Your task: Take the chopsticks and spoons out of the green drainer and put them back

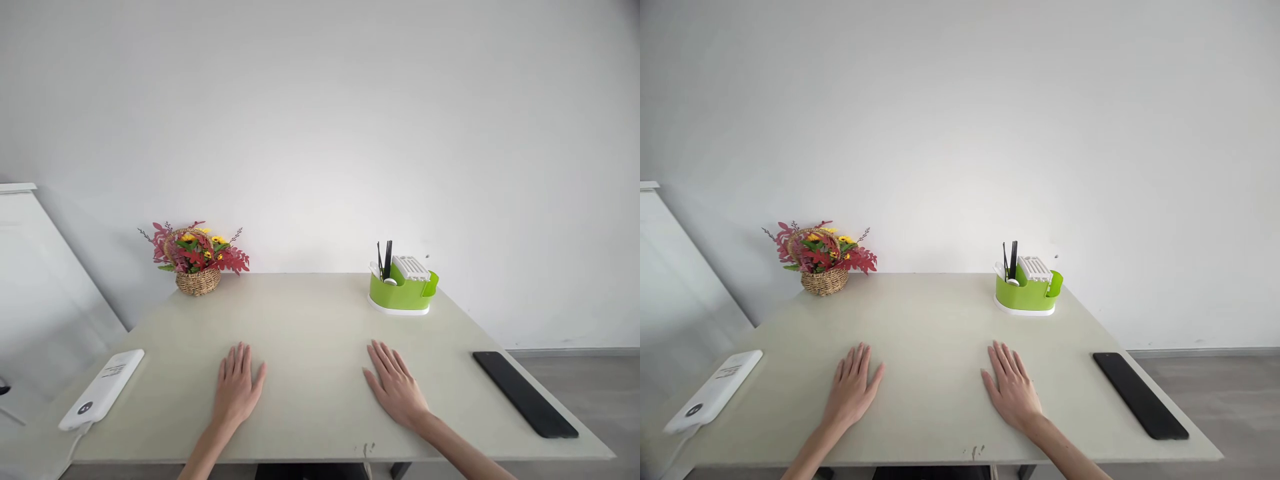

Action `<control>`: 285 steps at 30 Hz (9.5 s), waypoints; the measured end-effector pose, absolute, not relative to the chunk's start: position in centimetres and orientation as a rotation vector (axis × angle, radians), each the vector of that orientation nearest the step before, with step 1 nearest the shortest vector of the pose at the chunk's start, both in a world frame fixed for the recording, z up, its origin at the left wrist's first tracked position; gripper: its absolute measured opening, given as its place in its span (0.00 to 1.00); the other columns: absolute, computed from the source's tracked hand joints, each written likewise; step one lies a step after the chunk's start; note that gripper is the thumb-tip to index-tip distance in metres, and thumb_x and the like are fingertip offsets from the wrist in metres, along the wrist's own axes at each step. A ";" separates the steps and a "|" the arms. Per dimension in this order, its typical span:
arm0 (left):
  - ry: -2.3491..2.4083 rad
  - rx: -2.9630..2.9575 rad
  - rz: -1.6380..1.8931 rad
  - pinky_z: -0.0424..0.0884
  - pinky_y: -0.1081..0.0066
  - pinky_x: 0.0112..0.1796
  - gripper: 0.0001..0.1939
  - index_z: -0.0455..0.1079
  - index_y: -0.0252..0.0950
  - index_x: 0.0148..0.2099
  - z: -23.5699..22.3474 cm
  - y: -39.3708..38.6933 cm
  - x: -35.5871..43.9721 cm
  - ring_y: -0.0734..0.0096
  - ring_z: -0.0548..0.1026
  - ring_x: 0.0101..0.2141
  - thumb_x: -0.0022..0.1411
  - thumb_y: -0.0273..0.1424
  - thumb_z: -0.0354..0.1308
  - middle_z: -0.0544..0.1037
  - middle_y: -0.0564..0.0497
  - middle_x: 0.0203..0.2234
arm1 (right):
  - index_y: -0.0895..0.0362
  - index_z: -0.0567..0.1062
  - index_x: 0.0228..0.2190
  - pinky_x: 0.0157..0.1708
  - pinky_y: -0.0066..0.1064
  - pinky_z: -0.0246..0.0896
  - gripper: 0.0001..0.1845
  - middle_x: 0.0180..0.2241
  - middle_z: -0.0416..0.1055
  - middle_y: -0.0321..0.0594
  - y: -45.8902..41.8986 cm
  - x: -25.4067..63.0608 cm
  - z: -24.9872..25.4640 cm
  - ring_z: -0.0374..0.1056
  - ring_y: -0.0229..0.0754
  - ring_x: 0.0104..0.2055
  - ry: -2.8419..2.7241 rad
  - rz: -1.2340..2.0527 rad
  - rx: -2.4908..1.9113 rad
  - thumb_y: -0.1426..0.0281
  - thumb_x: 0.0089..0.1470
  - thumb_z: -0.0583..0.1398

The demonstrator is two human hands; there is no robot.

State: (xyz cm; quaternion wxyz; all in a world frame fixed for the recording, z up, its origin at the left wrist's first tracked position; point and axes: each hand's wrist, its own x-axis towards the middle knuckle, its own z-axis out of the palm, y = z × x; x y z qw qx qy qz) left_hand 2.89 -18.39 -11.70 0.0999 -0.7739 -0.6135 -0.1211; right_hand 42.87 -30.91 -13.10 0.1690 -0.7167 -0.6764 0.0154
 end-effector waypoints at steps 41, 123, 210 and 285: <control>-1.790 -2.334 -0.471 0.52 0.44 0.68 0.38 0.58 0.32 0.73 -11.9 -18.8 2.8 0.44 0.53 0.72 0.73 0.51 0.39 0.58 0.39 0.72 | 0.56 0.55 0.72 0.75 0.49 0.35 0.40 0.74 0.47 0.40 -32.0 42.8 -13.8 0.41 0.48 0.76 -1.917 0.008 -2.003 0.47 0.70 0.42; -1.684 -2.299 -0.616 0.58 0.44 0.66 0.30 0.65 0.35 0.69 -12.5 -19.8 3.1 0.45 0.57 0.70 0.74 0.46 0.44 0.63 0.39 0.70 | 0.69 0.41 0.72 0.62 0.57 0.58 0.50 0.73 0.43 0.66 -20.9 60.8 -10.7 0.45 0.65 0.74 -1.401 -0.115 -2.436 0.57 0.58 0.52; -1.724 -2.294 -0.578 0.57 0.45 0.67 0.29 0.66 0.36 0.69 -11.8 -20.5 3.6 0.43 0.58 0.70 0.74 0.45 0.47 0.63 0.39 0.70 | 0.55 0.72 0.34 0.32 0.36 0.77 0.09 0.74 0.46 0.53 -27.9 33.7 -9.7 0.53 0.57 0.72 -2.022 -0.458 -1.638 0.71 0.64 0.53; -2.256 -1.811 -3.113 0.60 0.81 0.16 0.14 0.59 0.39 0.34 18.3 0.5 6.9 0.81 0.57 0.11 0.75 0.23 0.42 0.57 0.63 0.14 | 0.53 0.65 0.62 0.65 0.53 0.63 0.28 0.72 0.54 0.46 -26.0 35.2 -9.9 0.46 0.52 0.75 -1.788 -0.126 -1.316 0.78 0.62 0.51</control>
